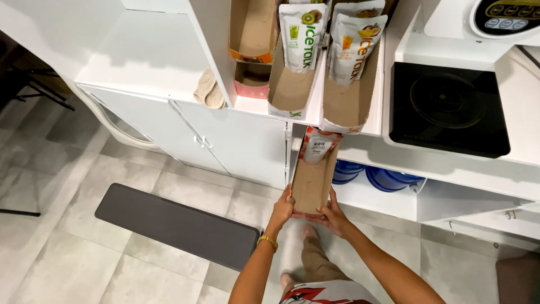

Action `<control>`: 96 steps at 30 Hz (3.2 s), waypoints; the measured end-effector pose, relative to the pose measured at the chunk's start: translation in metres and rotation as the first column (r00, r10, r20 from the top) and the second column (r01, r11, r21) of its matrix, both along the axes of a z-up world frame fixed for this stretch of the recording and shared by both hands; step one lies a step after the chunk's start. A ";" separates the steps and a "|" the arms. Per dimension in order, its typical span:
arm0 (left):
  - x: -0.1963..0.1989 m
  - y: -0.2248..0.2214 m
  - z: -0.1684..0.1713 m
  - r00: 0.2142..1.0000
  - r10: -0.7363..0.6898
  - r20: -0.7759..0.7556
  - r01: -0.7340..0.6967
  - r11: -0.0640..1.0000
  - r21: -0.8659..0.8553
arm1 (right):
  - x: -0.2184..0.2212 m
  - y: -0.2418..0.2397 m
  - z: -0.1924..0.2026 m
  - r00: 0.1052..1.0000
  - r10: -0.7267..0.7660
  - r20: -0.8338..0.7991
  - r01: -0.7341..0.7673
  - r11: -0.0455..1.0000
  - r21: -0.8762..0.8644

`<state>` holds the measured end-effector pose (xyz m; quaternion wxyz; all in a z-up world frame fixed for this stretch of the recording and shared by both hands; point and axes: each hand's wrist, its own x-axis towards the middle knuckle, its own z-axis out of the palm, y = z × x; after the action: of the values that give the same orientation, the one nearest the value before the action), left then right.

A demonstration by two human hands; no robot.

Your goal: Cleaning a storage shelf with spray and a cloth, followed by organizing beverage pouches into cardboard dividers.

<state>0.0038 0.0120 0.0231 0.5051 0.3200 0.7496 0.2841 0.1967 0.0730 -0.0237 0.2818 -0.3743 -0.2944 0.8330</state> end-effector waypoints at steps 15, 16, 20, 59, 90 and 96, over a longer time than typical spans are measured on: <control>-0.012 0.028 -0.016 0.890 0.301 0.342 -0.354 0.930 0.103 | -0.026 0.029 0.002 0.998 -0.055 -0.008 0.055 0.995 0.080; -0.015 0.036 -0.026 0.854 0.330 0.401 -0.400 0.911 0.103 | -0.028 0.035 0.002 0.998 -0.061 -0.010 0.062 0.994 0.086; -0.015 0.067 -0.039 0.780 0.377 0.500 -0.506 0.850 0.149 | -0.045 0.055 0.029 0.980 -0.193 -0.040 0.196 0.978 0.068; -0.098 -0.121 -0.003 0.896 0.147 -0.419 -0.008 0.949 0.317 | -0.122 -0.045 0.039 0.946 0.315 0.072 -0.321 0.941 0.110; -0.157 0.275 0.365 0.558 0.427 -0.711 0.515 0.494 0.701 | -0.255 0.410 0.405 0.891 -0.407 -0.202 0.261 0.093 0.961; -0.186 0.348 0.379 0.409 0.430 -0.805 0.544 0.593 0.594 | -0.303 0.465 0.411 0.880 -0.471 -0.058 0.082 0.030 0.996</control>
<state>-0.1821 0.3597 0.4022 -0.1806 0.6380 0.6647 0.3444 -0.1063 0.5377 0.3871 0.5690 -0.2539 -0.7308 0.2788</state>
